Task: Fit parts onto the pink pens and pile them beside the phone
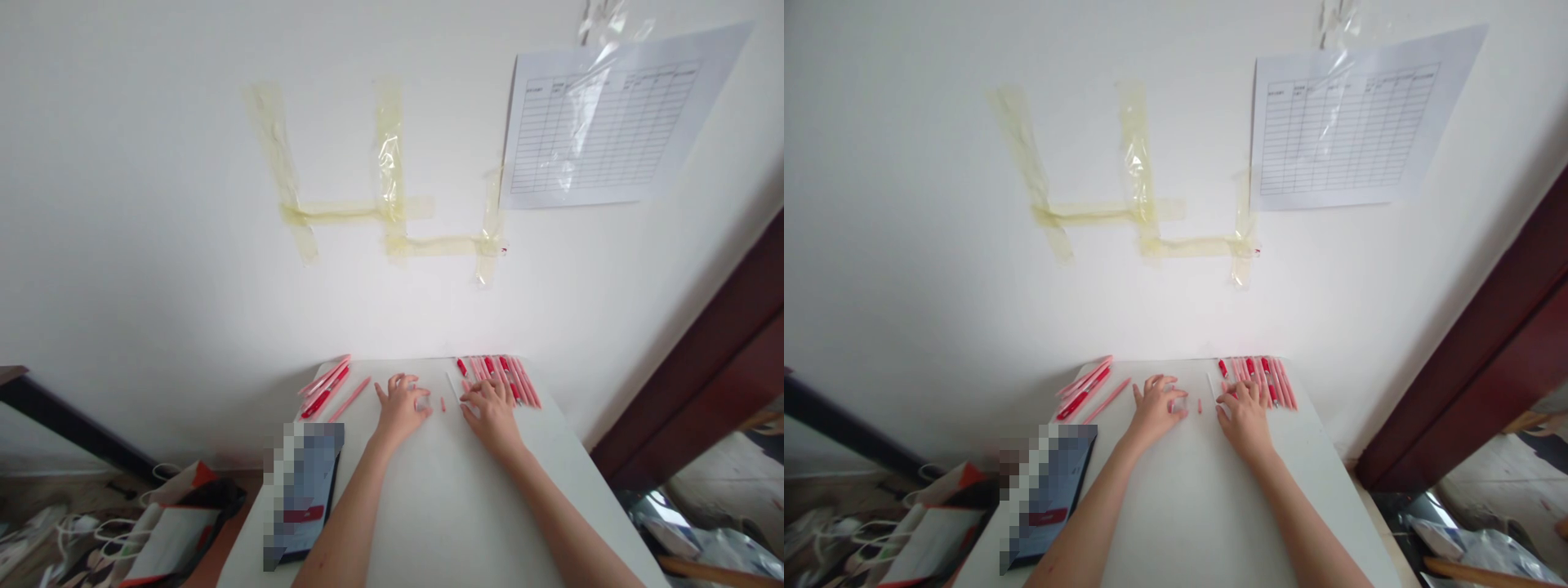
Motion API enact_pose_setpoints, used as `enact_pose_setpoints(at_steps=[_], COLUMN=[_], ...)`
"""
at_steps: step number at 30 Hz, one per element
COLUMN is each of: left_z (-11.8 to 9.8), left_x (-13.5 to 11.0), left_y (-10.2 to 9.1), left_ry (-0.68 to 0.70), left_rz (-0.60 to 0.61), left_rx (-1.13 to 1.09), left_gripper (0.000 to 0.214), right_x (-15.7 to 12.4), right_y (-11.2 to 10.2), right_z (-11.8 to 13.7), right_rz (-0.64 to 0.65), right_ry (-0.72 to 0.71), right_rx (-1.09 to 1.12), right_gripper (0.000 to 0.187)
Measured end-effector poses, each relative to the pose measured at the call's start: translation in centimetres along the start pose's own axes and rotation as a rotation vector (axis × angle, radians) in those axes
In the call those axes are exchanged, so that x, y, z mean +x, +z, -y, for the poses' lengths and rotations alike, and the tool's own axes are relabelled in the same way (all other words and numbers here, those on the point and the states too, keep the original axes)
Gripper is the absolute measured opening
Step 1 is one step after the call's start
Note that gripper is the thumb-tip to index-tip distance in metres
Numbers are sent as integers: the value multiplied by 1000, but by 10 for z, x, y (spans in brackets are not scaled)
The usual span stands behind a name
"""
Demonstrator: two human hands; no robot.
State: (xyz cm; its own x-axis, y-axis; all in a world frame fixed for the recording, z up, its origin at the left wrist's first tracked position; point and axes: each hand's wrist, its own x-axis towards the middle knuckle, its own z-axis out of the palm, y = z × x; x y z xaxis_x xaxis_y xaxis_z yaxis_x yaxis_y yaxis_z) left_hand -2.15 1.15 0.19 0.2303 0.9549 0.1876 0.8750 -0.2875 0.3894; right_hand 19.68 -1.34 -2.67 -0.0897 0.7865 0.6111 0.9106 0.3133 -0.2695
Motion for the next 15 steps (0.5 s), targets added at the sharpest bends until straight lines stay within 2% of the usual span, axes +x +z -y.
enact_pose_setpoints(at_steps=[5,9,15], left_z=[-1,-4,-4], left_x=[-1,-1,0], left_y=[-1,-2,1], left_ry=[12,-21,-26], left_rz=[8,28,-13], left_rx=[-13,2,5], left_gripper=[28,24,25], right_x=[-1,-1,0], right_y=[5,12,16], right_z=[9,18,24], right_rz=[25,-26,-38], right_ry=[-47,-53,-35], right_rx=[-24,-30,-51], right_gripper=[14,17,22])
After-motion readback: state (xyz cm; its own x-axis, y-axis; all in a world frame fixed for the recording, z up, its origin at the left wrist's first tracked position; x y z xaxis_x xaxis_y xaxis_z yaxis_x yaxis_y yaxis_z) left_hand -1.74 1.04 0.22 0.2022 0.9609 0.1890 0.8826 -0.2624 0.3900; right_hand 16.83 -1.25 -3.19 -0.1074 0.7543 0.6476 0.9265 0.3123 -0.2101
